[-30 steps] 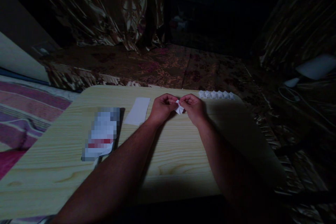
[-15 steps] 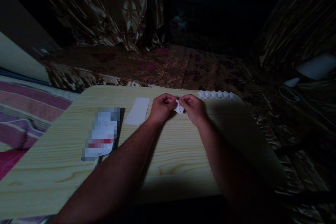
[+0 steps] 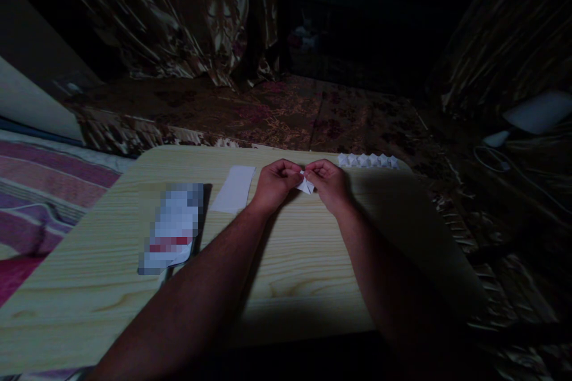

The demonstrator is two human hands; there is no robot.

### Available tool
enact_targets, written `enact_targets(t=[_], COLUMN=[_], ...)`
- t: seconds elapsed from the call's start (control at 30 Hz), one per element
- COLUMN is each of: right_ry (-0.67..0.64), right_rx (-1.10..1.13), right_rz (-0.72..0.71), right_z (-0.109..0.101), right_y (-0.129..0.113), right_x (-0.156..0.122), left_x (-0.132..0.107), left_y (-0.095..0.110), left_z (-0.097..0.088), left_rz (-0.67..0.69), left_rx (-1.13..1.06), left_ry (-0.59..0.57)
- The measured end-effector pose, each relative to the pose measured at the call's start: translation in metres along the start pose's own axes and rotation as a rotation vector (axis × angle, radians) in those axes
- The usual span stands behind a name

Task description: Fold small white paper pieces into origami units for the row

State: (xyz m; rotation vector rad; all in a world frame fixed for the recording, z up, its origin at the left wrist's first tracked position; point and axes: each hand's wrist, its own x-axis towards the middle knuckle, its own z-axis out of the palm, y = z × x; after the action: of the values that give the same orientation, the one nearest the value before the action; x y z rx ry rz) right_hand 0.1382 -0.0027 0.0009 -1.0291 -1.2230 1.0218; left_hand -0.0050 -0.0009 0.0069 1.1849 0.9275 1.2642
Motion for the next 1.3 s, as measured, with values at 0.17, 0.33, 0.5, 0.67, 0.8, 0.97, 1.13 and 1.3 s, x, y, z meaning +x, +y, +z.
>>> enact_targets(t=[0.17, 0.33, 0.5, 0.67, 0.8, 0.97, 1.13, 1.3], right_ry=[0.015, 0.007, 0.004, -0.002, -0.042, -0.035, -0.018, 0.002], right_rx=[-0.004, -0.018, -0.036, -0.001, 0.028, -0.019, -0.039, -0.067], right_rz=[-0.005, -0.026, -0.016, 0.013, 0.113, 0.152, 0.112, 0.080], right_z=[0.0005, 0.0009, 0.0019, 0.0031, 0.0048, 0.0060, 0.0054, 0.0053], right_y=[0.0003, -0.0006, -0.0011, -0.0034, -0.0052, -0.0031, 0.0009, 0.0008], right_x=[0.0002, -0.0004, -0.0014, -0.0031, -0.0045, -0.0048, -0.0039, -0.0044], left_x=[0.0005, 0.0012, 0.0007, 0.0003, 0.0006, 0.0003, 0.0003, -0.0002], left_y=[-0.0019, -0.0020, -0.0010, 0.0008, 0.0021, 0.0025, 0.0011, 0.0015], left_z=[0.0005, 0.0009, 0.0016, 0.0029, 0.0026, 0.0021, 0.0021, 0.0023], left_rz=[0.009, 0.049, 0.070, 0.095, 0.104, 0.094, 0.104, 0.108], left_rx=[-0.001, 0.009, 0.025, 0.016, 0.028, 0.058, 0.072, 0.090], left_ry=[0.004, 0.005, 0.027, 0.083, 0.143, 0.162, 0.129, 0.108])
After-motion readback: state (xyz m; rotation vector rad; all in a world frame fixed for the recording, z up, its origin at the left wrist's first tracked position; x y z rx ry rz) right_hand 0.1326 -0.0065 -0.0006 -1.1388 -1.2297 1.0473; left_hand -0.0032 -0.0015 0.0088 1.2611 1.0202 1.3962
